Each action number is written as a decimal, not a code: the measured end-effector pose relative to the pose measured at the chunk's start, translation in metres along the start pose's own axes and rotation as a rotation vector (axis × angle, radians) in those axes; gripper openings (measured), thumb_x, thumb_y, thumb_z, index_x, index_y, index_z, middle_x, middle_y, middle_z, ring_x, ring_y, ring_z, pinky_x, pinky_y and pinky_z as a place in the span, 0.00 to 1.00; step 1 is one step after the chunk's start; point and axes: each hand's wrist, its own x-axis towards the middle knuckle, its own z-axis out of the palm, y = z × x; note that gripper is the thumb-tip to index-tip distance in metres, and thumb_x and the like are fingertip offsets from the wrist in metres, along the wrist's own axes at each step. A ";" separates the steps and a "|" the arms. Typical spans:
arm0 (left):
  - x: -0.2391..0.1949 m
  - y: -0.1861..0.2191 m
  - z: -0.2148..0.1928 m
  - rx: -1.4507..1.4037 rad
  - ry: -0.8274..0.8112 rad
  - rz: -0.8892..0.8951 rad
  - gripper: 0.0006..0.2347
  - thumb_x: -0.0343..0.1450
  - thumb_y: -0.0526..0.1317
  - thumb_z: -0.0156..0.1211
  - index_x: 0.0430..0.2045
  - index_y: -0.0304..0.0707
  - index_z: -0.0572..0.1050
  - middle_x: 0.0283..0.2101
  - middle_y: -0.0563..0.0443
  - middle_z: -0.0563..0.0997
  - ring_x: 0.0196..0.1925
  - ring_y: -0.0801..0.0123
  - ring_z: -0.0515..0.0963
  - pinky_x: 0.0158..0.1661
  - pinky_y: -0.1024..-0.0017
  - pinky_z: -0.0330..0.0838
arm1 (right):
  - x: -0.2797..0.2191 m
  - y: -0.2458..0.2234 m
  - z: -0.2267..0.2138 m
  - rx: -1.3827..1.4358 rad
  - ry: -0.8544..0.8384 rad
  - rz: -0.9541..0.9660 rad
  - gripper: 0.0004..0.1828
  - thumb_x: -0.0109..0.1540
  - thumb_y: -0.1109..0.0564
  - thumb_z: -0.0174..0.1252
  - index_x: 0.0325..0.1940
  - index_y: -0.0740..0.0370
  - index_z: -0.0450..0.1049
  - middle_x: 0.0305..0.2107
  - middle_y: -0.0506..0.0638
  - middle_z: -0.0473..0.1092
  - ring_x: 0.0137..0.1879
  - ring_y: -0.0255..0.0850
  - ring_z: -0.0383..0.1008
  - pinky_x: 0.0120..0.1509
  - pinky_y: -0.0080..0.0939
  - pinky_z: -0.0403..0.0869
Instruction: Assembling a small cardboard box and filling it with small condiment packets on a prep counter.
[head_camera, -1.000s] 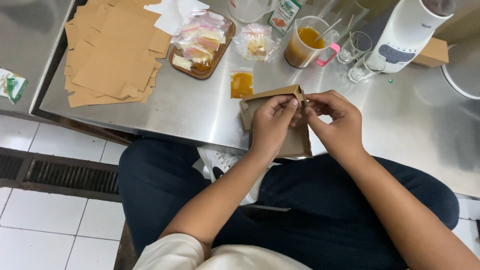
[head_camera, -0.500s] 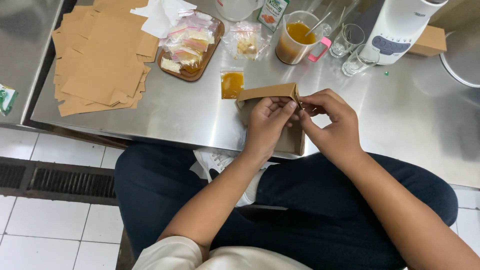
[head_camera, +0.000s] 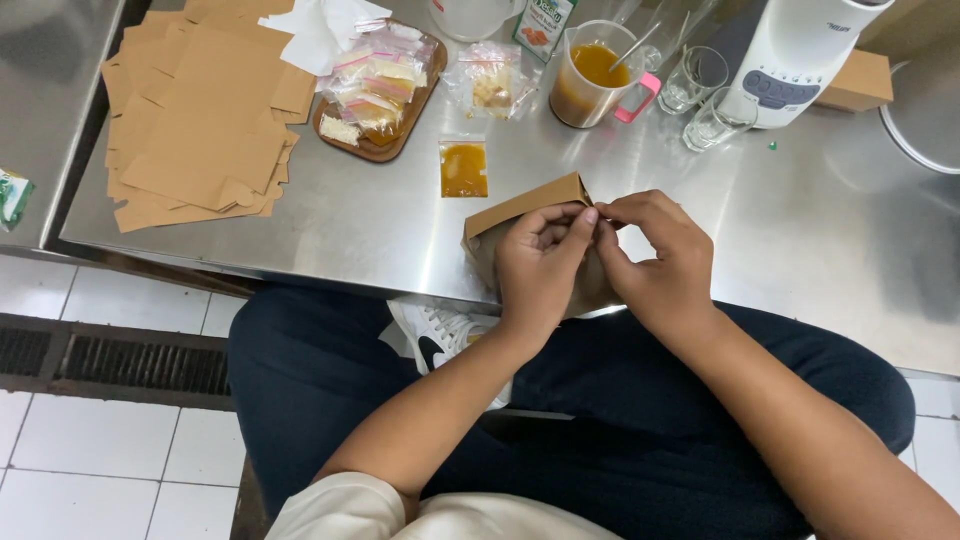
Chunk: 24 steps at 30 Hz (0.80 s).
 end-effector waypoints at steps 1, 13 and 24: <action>0.000 -0.002 0.000 0.000 0.001 0.000 0.09 0.71 0.40 0.68 0.36 0.31 0.81 0.25 0.46 0.83 0.30 0.74 0.83 0.29 0.81 0.76 | -0.001 0.000 0.000 0.001 0.000 0.000 0.11 0.59 0.78 0.65 0.42 0.71 0.81 0.30 0.56 0.76 0.37 0.50 0.79 0.45 0.46 0.78; 0.006 -0.014 -0.001 0.140 0.029 0.115 0.04 0.70 0.36 0.67 0.33 0.34 0.82 0.22 0.51 0.80 0.23 0.82 0.77 0.23 0.83 0.71 | 0.003 -0.006 -0.003 -0.021 -0.026 -0.033 0.11 0.57 0.77 0.66 0.41 0.71 0.80 0.35 0.59 0.78 0.43 0.55 0.81 0.48 0.46 0.77; -0.002 -0.011 0.000 0.225 -0.303 0.138 0.17 0.80 0.42 0.47 0.59 0.30 0.72 0.61 0.33 0.76 0.62 0.44 0.77 0.56 0.55 0.75 | -0.005 0.051 -0.007 0.097 -0.068 0.646 0.07 0.62 0.66 0.66 0.45 0.67 0.78 0.32 0.55 0.75 0.38 0.38 0.78 0.43 0.38 0.77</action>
